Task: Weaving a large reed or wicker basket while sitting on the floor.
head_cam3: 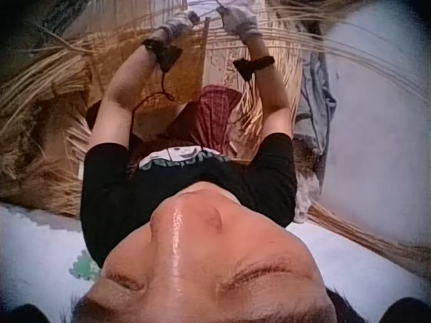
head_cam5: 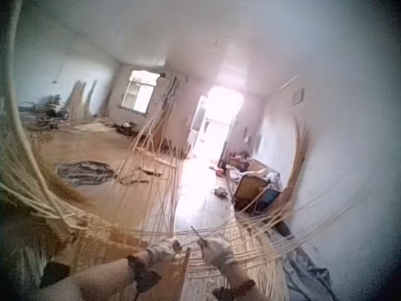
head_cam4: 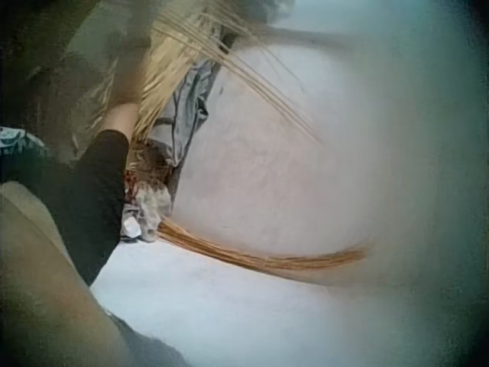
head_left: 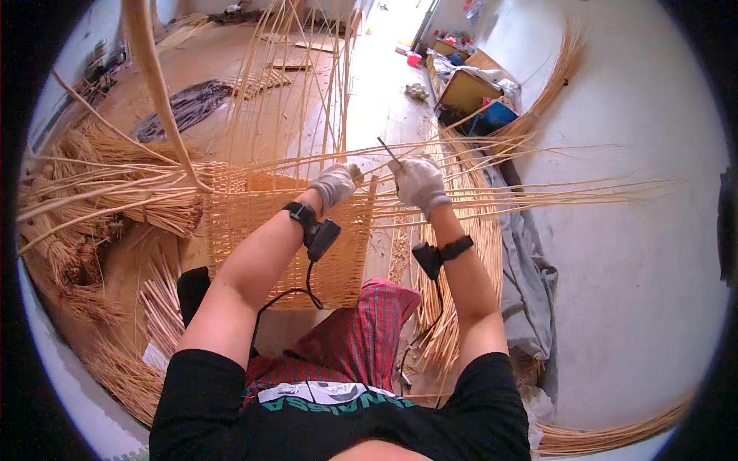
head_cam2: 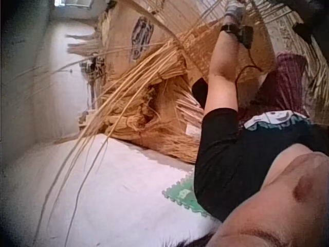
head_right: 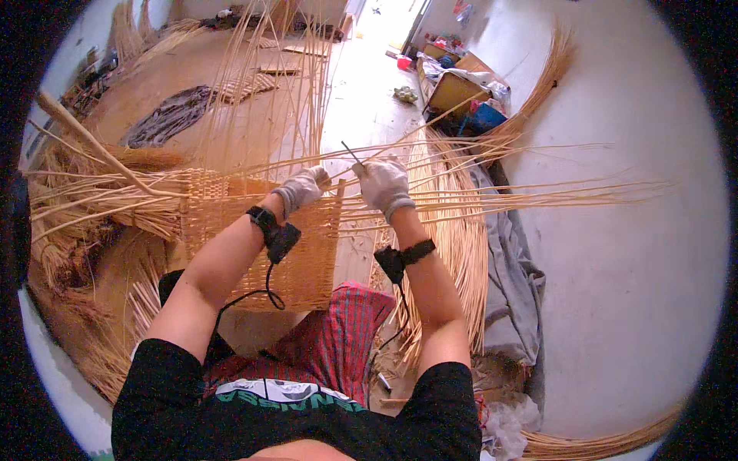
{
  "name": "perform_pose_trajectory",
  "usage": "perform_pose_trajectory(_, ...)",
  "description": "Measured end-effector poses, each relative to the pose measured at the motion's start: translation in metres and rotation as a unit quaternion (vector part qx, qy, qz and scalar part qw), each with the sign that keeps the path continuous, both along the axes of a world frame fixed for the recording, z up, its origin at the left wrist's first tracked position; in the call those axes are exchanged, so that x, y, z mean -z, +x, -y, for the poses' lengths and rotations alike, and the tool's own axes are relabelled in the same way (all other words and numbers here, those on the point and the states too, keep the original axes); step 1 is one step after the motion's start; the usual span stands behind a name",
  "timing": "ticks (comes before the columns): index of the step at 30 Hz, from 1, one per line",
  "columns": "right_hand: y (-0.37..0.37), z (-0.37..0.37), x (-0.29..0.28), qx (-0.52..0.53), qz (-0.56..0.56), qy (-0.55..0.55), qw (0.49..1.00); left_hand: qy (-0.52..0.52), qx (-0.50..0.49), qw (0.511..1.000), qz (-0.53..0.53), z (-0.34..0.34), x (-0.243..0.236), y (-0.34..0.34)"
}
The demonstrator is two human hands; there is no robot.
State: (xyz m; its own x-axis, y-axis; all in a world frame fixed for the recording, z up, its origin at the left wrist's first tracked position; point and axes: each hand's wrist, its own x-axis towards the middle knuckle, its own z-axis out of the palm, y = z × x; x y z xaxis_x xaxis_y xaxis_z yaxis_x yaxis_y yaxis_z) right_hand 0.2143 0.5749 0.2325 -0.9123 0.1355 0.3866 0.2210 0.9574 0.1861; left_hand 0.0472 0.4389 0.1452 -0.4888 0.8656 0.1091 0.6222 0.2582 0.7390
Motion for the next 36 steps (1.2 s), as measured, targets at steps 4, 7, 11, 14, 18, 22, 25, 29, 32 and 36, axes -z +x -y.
perform_pose_trajectory(4, -0.007, 0.008, 0.001, 0.012, -0.089, -0.093, 0.992, -0.023, -0.072, 0.997, -0.004, 0.022, -0.007, 0.021)
perform_pose_trajectory(7, 0.001, 0.030, -0.008, -0.028, -0.143, -0.129, 0.981, -0.004, -0.070, 0.997, -0.034, 0.049, -0.012, 0.037)
perform_pose_trajectory(11, -0.013, -0.009, 0.022, -0.020, -0.027, -0.018, 0.999, 0.008, -0.020, 0.997, -0.079, 0.053, -0.013, 0.040)
perform_pose_trajectory(14, -0.021, 0.021, 0.022, 0.058, -0.050, -0.077, 0.994, 0.065, -0.037, 0.994, -0.077, 0.061, -0.006, 0.038)
perform_pose_trajectory(18, -0.011, 0.029, 0.015, 0.047, -0.134, -0.079, 0.987, 0.099, -0.037, 0.985, -0.133, 0.060, -0.013, 0.042)
perform_pose_trajectory(22, -0.017, 0.040, 0.003, 0.034, -0.065, -0.087, 0.994, 0.085, -0.037, 0.994, -0.052, 0.062, -0.007, 0.045)
perform_pose_trajectory(25, -0.019, 0.028, 0.018, 0.025, -0.052, -0.088, 0.994, 0.086, -0.045, 0.980, -0.171, 0.065, 0.005, 0.049)
perform_pose_trajectory(29, -0.017, 0.008, 0.019, 0.086, 0.000, -0.234, 0.968, 0.091, -0.049, 0.948, -0.302, 0.065, 0.013, 0.058)
perform_pose_trajectory(32, -0.010, 0.013, 0.045, 0.108, -0.040, -0.203, 0.972, 0.074, -0.031, 0.953, -0.292, 0.065, 0.011, 0.052)
perform_pose_trajectory(36, 0.009, 0.051, 0.043, 0.206, -0.035, -0.235, 0.949, 0.055, -0.019, 0.943, -0.328, 0.070, 0.005, 0.050)
